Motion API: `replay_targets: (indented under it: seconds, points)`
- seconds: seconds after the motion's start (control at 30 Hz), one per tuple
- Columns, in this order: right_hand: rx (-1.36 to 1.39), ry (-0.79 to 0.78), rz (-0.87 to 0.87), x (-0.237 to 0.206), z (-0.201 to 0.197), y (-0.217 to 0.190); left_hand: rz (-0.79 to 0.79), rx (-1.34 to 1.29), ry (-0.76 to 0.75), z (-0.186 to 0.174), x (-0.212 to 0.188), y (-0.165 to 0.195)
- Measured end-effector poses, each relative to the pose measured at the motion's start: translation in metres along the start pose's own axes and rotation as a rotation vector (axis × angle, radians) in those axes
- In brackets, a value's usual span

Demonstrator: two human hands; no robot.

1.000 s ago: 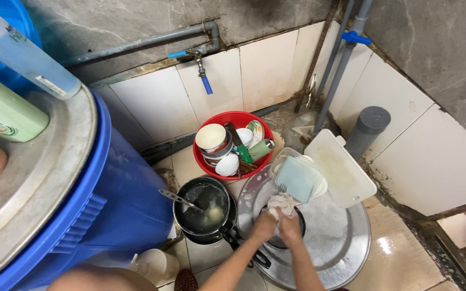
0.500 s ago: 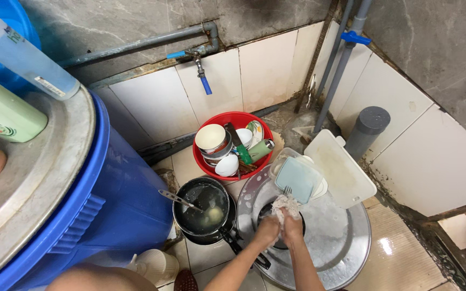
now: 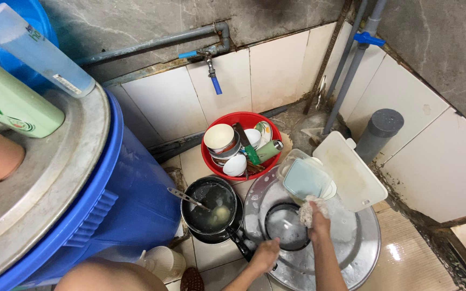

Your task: The person washes dishes at a low sink corner, scrubbing a bowl, a fork, plastic containers and lids, a cutting board, and a pan with a soapy sponge, rinsing each item and placing cleaned items aside while working through the dishes in the basin.

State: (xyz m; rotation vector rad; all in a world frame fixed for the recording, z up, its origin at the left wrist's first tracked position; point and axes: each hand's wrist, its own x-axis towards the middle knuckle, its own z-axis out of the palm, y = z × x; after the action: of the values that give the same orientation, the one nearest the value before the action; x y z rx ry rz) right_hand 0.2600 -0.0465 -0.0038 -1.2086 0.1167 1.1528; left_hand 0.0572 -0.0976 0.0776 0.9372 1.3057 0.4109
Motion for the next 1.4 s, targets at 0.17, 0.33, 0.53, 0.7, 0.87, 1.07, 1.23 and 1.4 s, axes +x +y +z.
replay_targets:
  seconds: [0.17, 0.33, 0.53, 0.7, 0.87, 1.07, 1.23, 1.4]
  points:
    - [0.106, -0.211, 0.117, 0.004, 0.003, -0.013, -0.190, -0.552, -0.149, -0.004, 0.008, 0.005]
    - [0.164, -0.309, 0.146, -0.005, 0.012, -0.012, -0.421, -0.521, -0.273, 0.011, 0.017, 0.024]
    - [-0.033, -0.288, 0.056, -0.014, 0.005, 0.005, -0.173, -0.446, -0.337, 0.023, 0.022, 0.055]
    - [-0.156, -0.303, -0.122, -0.023, 0.016, 0.037, 0.140, 0.001, -0.107, 0.026, 0.020, 0.066]
    - [-0.222, -0.023, -0.324, -0.027, 0.027, 0.038, 0.490, 0.469, -0.193, 0.025, 0.016, 0.042]
    - [-0.261, 0.091, -0.168, -0.014, 0.017, 0.005, 1.098, 0.993, -0.214, 0.008, 0.007, 0.007]
    - [-0.102, -0.035, -0.117, -0.012, 0.011, 0.013, -0.029, -0.031, -0.428, -0.002, 0.003, 0.004]
    - [-0.019, -0.028, -0.056, -0.013, 0.009, 0.013, -0.197, -0.367, -0.505, -0.007, -0.006, 0.020]
